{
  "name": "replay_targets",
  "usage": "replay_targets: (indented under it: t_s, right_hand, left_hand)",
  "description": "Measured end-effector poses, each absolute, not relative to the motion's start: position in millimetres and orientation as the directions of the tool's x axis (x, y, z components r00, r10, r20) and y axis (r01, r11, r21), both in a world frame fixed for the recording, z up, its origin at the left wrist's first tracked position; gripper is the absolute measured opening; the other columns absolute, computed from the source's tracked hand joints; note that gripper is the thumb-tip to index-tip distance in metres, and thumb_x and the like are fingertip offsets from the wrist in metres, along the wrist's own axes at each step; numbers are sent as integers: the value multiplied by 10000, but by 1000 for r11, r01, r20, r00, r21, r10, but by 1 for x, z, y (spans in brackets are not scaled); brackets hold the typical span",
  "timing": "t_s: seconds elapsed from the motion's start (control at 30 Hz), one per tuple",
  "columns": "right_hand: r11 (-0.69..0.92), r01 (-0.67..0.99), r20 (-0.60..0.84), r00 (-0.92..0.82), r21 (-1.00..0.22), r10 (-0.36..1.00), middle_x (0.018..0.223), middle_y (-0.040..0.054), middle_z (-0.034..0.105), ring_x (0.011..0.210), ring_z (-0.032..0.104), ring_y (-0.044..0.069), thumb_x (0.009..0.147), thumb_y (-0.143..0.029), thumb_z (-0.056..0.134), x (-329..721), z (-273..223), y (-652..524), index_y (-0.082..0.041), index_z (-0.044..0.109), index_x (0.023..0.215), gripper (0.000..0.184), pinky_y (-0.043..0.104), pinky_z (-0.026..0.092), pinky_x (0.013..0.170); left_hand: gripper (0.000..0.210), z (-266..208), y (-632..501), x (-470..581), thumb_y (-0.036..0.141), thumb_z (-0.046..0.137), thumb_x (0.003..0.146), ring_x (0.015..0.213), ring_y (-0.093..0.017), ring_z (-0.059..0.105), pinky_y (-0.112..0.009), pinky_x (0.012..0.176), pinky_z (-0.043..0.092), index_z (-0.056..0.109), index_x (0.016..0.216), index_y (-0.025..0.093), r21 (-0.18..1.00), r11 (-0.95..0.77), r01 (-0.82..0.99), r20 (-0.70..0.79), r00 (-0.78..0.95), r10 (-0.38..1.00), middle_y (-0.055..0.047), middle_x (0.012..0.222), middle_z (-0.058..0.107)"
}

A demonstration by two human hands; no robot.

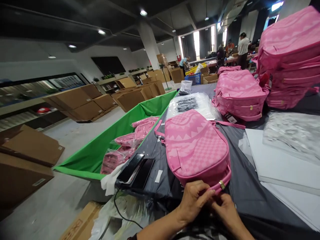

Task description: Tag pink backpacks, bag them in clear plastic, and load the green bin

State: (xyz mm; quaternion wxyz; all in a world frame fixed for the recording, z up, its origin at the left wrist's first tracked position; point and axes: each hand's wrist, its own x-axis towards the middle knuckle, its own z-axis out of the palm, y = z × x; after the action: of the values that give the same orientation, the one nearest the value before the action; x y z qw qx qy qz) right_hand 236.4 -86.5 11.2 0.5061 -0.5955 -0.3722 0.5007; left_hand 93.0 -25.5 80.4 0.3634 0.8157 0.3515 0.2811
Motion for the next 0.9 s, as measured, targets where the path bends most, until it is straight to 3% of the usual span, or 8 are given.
replay_targets:
  t_s: [0.13,0.23,0.4,0.5,0.63,0.73,0.8,0.9]
  right_hand:
    - [-248,-346,-363,322,-905,874,766,33,639,622,522,154,655,-719,764,236,47,-108,-184,684,872,584,259,445,522]
    - [-285,-401,-450,420,-871,788,647,-18,517,564,415,120,606,-754,778,228,58,-107,-190,591,749,611,245,375,489]
    - [-204,-237,-310,629,-950,713,604,-35,441,598,369,124,496,-855,750,255,67,-78,-219,470,642,710,261,353,514]
    - [-245,-195,-313,570,-950,760,546,-54,384,550,306,100,441,-858,770,282,74,-71,-225,428,585,734,257,291,485]
    - [-324,-279,-421,452,-904,787,540,-51,430,490,332,87,572,-801,774,295,73,-82,-196,524,641,658,236,247,444]
    - [-245,-364,-418,535,-898,734,630,-15,559,550,473,113,548,-719,833,289,69,-82,-177,598,715,614,234,363,464]
    - [-108,-392,-361,659,-914,660,650,-15,587,582,511,117,478,-680,869,283,73,-71,-176,610,730,620,234,421,500]
    - [129,-258,-144,814,-957,563,652,-35,579,575,493,97,551,-636,854,268,101,-56,-181,614,776,561,223,422,515]
  left_hand:
    - [259,61,-35,97,275,585,999,611,-144,621,-264,562,385,659,779,161,400,-817,415,527,625,576,-22,697,680]
    - [213,53,-41,104,203,569,987,600,-158,606,-292,540,355,604,779,171,135,-892,432,605,677,419,-12,669,640]
    - [255,48,-46,114,171,581,972,585,-149,595,-295,519,358,548,720,182,18,-963,268,524,818,237,-6,635,593]
    - [248,57,-48,111,150,574,971,599,-158,608,-290,516,373,554,726,182,9,-973,231,434,876,212,-20,643,606]
    - [95,85,-41,80,142,541,986,698,-153,657,-279,660,494,636,989,151,147,-962,228,644,717,268,-31,764,689]
    - [339,97,-17,52,246,636,950,1070,-224,679,-385,973,518,586,1282,195,423,-772,475,762,275,586,-106,1125,717]
    - [642,96,3,42,371,751,862,1326,-288,557,-460,1106,456,488,1426,212,719,-491,492,573,-18,820,-156,1405,591]
    - [1020,86,22,42,452,820,768,1447,-286,454,-418,1141,451,246,1581,231,988,-140,70,145,-67,987,-168,1606,393]
